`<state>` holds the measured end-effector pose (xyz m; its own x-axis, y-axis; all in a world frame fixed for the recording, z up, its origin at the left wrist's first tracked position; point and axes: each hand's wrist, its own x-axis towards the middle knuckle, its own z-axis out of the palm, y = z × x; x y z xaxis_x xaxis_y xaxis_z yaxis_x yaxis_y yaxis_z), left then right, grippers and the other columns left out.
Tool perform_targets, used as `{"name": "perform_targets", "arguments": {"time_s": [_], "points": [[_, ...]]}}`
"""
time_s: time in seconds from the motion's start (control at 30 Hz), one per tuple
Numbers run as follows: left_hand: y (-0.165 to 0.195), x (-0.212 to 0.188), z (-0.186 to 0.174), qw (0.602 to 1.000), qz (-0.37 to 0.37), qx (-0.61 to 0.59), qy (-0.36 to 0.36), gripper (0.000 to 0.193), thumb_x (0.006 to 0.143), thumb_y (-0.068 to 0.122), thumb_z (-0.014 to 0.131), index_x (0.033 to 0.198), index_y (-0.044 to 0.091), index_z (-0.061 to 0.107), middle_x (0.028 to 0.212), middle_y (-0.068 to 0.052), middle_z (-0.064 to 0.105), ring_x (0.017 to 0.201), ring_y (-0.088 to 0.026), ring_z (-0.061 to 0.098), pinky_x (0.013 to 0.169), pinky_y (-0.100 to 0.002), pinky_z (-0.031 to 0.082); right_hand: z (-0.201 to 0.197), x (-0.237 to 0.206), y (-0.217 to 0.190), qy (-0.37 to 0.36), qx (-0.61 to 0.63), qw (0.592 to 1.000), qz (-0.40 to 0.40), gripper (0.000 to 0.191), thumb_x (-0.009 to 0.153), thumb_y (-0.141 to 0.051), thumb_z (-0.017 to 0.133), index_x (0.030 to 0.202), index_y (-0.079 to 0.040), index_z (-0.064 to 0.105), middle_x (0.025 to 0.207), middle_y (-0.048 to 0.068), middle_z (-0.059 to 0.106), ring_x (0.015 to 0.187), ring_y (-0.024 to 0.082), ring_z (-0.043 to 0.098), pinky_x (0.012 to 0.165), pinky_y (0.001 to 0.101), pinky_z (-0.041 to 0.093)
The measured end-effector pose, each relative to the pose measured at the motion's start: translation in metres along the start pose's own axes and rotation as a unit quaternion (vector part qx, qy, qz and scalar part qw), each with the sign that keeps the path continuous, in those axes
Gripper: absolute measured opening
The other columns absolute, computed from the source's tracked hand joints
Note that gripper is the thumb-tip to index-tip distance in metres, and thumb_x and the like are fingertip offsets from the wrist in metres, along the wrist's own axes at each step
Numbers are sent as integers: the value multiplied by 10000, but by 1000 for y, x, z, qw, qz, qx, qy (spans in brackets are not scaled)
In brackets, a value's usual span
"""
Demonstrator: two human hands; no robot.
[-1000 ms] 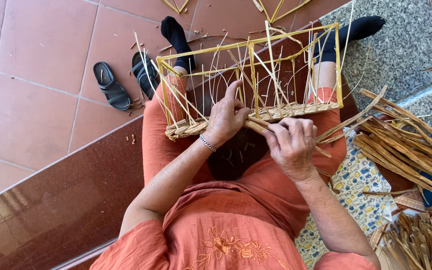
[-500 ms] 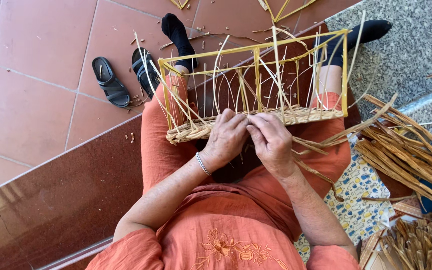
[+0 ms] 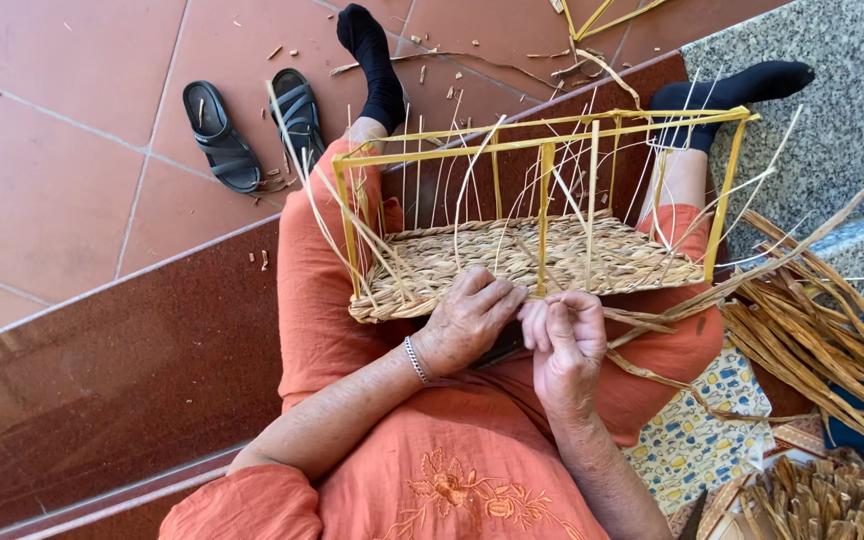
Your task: The person weaves a rectangular basket by hand, interlacing dried palm leaves through a yellow metal frame. They repeatedly pull and tighten the strands to secure the weave along the basket's edge.
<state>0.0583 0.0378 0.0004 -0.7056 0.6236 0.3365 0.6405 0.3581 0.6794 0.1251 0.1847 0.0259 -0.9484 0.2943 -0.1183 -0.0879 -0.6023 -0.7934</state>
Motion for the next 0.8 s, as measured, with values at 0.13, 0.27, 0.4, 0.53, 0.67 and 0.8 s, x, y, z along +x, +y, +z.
{"name": "perform_targets", "arguments": {"time_s": [0.13,0.27,0.4,0.53,0.67,0.8], "points": [[-5,0,4,1000,21,9,-9,356,859,138,686,1195,18,680,1061,-59,628,976,-250,573,879,-395,508,-13,-6,10,32,-109,994,10,45,1090,-5,570,1134,-1,577,779,-19,522,658,58,428,680,242,418],[-7,0,4,999,33,21,-17,301,875,155,685,1157,46,678,1051,-52,621,973,-250,571,860,-392,503,-14,-10,15,59,-188,980,16,69,1045,12,592,1113,-2,593,814,-7,567,665,40,446,607,193,379],[-9,0,3,999,45,16,-9,324,877,153,674,1179,37,672,1056,-52,615,974,-248,567,855,-389,501,-10,-12,12,63,-249,966,18,58,1039,5,610,1092,-15,598,816,-17,576,661,18,451,587,169,365],[-9,-1,2,999,42,10,-16,329,874,163,670,1176,34,671,1035,-55,606,976,-248,564,858,-383,509,-5,-13,8,67,-273,959,28,62,1032,-10,615,1085,-31,592,810,-27,578,659,10,452,582,161,368],[-9,0,1,999,38,6,-25,329,870,161,664,1174,34,673,1029,-58,605,975,-252,560,856,-372,515,2,-14,5,67,-288,955,20,56,1036,-18,615,1083,-23,586,810,-20,575,657,18,441,584,167,360],[-11,5,2,999,42,15,-12,299,879,153,659,1147,23,675,1042,-63,607,994,-252,567,874,-371,515,9,5,-3,14,-161,987,-21,29,1134,-46,582,1124,-29,561,803,-26,569,675,30,483,684,230,474]]}}
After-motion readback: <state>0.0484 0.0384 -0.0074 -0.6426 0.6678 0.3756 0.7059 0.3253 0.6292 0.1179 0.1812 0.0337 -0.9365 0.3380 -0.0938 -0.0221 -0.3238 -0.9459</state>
